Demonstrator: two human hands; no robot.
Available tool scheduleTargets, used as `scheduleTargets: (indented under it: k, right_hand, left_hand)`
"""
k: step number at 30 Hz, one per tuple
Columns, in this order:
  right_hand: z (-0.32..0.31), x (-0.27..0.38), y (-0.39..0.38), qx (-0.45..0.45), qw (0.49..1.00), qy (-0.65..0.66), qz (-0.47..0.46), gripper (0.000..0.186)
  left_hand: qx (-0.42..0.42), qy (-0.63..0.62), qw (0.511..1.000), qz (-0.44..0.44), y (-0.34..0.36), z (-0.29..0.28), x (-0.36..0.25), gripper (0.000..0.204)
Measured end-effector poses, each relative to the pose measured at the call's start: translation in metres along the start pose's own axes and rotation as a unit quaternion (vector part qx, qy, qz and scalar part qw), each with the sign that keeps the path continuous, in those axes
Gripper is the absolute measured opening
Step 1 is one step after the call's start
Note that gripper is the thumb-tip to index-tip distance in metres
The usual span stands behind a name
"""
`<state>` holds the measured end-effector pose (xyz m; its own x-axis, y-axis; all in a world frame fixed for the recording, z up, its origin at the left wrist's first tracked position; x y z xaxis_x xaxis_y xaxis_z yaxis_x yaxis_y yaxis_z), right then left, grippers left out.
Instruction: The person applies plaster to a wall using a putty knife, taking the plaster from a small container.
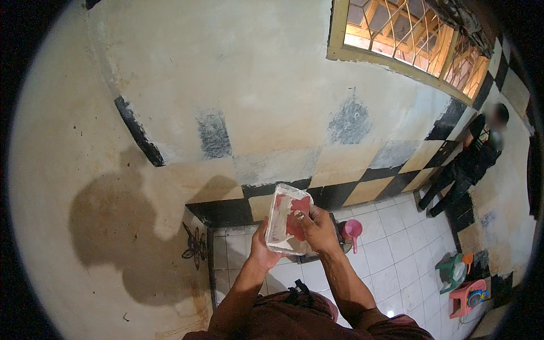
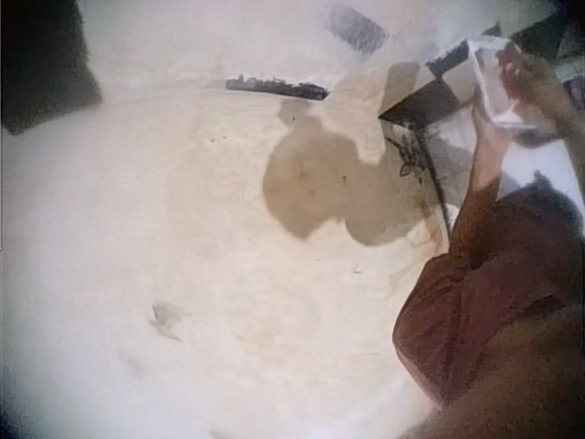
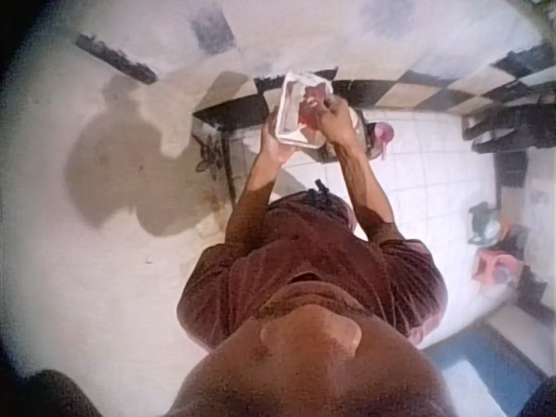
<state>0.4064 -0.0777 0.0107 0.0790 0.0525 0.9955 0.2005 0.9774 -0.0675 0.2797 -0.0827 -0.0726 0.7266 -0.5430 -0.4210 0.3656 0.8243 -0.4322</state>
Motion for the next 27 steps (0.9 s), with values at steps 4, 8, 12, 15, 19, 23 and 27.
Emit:
scheduleTargets:
  k: [4,8,12,15,19,23,27]
  right_hand:
    - [0.008,-0.005,-0.004,-0.006,0.999,0.025,-0.027,0.023]
    - [0.008,-0.007,-0.01,-0.008,0.998,0.059,-0.009,0.026]
    - [0.002,-0.012,-0.012,-0.051,0.993,0.103,-0.014,0.02]
    - [-0.002,-0.008,-0.015,-0.078,0.991,0.106,-0.001,0.015]
    - [-0.012,-0.01,-0.018,-0.071,0.988,0.138,-0.001,0.019]
    - [-0.02,-0.015,-0.015,-0.075,0.984,0.161,-0.005,0.017]
    - [-0.025,-0.012,-0.013,-0.085,0.984,0.158,-0.013,0.015]
  left_hand:
    - [0.012,-0.014,1.0,-0.02,-0.002,-0.013,-0.005,0.059]
    - [-0.007,-0.009,1.0,-0.017,-0.008,-0.009,-0.011,0.062]
    - [0.019,-0.017,0.999,-0.021,-0.01,-0.011,-0.014,0.064]
    - [0.015,-0.026,0.999,-0.013,-0.011,-0.013,-0.018,0.064]
    - [0.01,-0.033,0.999,-0.007,-0.01,-0.008,-0.016,0.066]
    - [0.046,-0.033,0.998,0.011,-0.007,-0.003,-0.019,0.068]
    - [0.039,-0.02,0.998,0.033,-0.001,0.001,-0.019,0.069]
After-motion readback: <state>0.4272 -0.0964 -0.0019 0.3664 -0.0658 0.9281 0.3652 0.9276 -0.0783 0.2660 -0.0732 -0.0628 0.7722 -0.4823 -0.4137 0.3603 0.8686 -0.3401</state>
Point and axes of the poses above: each hand's wrist, its own y-axis towards the middle knuckle, its own z-axis out of the palm, x = y × z, the point moved 5 cm from there along y, towards the middle knuckle, and after that the axes turned 13 degrees about -x, right-handed, at the moved point
